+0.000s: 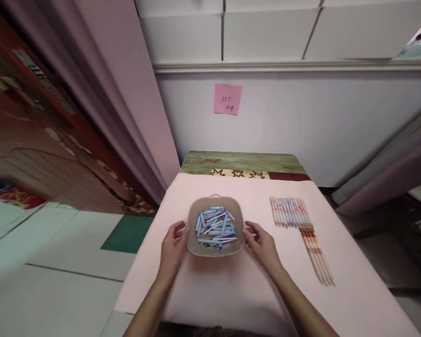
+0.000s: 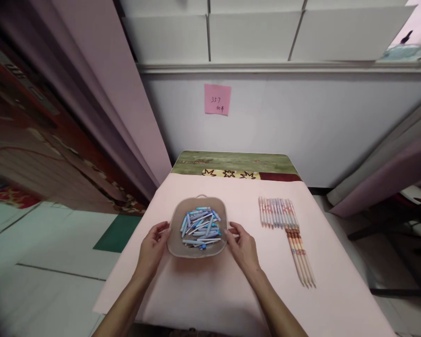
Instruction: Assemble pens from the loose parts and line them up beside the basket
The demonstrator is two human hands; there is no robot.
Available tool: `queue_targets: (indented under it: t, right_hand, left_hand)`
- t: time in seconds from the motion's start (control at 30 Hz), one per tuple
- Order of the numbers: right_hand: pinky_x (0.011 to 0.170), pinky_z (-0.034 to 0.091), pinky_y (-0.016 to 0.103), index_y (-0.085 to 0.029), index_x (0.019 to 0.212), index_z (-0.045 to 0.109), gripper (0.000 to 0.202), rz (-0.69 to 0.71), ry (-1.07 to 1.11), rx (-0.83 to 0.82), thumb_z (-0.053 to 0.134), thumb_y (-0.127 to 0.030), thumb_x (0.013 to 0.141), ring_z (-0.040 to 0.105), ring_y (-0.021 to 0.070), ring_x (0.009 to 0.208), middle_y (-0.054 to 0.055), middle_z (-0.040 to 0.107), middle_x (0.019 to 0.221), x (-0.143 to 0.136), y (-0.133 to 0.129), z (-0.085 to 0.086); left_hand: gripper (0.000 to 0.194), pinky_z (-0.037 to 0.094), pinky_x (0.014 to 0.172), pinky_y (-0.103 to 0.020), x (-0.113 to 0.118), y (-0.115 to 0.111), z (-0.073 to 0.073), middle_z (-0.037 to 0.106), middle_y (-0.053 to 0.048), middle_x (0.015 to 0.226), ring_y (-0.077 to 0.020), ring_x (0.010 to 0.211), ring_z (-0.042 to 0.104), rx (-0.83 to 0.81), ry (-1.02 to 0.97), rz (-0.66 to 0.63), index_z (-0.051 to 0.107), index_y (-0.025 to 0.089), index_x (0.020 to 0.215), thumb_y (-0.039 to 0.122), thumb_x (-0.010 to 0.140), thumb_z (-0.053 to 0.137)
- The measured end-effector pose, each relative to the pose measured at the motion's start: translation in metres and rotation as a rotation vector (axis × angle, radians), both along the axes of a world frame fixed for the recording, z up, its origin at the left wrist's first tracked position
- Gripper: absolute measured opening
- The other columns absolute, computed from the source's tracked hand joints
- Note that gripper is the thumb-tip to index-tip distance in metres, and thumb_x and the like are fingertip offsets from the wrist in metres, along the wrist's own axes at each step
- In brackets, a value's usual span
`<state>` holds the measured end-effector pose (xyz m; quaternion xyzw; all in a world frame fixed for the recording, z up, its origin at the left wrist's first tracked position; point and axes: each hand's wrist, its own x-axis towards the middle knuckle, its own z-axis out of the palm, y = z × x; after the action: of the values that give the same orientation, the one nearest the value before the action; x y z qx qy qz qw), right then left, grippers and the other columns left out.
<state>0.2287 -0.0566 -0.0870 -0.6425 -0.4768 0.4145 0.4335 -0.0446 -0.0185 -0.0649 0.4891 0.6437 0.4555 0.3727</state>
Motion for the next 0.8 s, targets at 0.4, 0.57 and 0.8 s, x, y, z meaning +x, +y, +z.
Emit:
queue_targets:
  t: [0.4, 0.57, 0.8]
  right_hand:
    - [0.069, 0.056, 0.035, -0.015, 0.107, 0.066, 0.056, -0.156, 0.033, 0.04, 0.06, -0.06, 0.075, 0.07, 0.024, 0.074, 0.009, 0.073, 0.086, 0.023, -0.02, 0.012]
    - [0.069, 0.056, 0.033, -0.014, 0.104, 0.067, 0.056, -0.199, 0.031, 0.025, 0.061, -0.061, 0.074, 0.07, 0.023, 0.072, 0.008, 0.072, 0.08, 0.036, -0.03, 0.012]
    - [0.07, 0.056, 0.032, -0.015, 0.101, 0.068, 0.052, -0.185, 0.072, 0.022, 0.061, -0.059, 0.075, 0.069, 0.0215, 0.072, 0.009, 0.073, 0.087, 0.037, -0.034, 0.012]
  left_hand:
    - [0.013, 0.046, 0.072, -0.029, 0.046, 0.031, 0.037, 0.065, -0.002, 0.08, -0.017, 0.076, 0.06, 0.213, 0.493, -0.339, 0.064, 0.021, 0.079, 0.027, 0.08, 0.052]
    - [0.01, 0.043, 0.07, -0.029, 0.045, 0.043, 0.029, 0.064, -0.001, 0.076, -0.0169, 0.074, 0.058, 0.188, 0.554, -0.365, 0.063, 0.021, 0.075, 0.022, 0.077, 0.053]
    - [0.012, 0.041, 0.071, -0.03, 0.049, 0.058, 0.02, 0.065, -0.003, 0.078, -0.0189, 0.077, 0.058, 0.141, 0.661, -0.461, 0.064, 0.02, 0.074, 0.016, 0.073, 0.052]
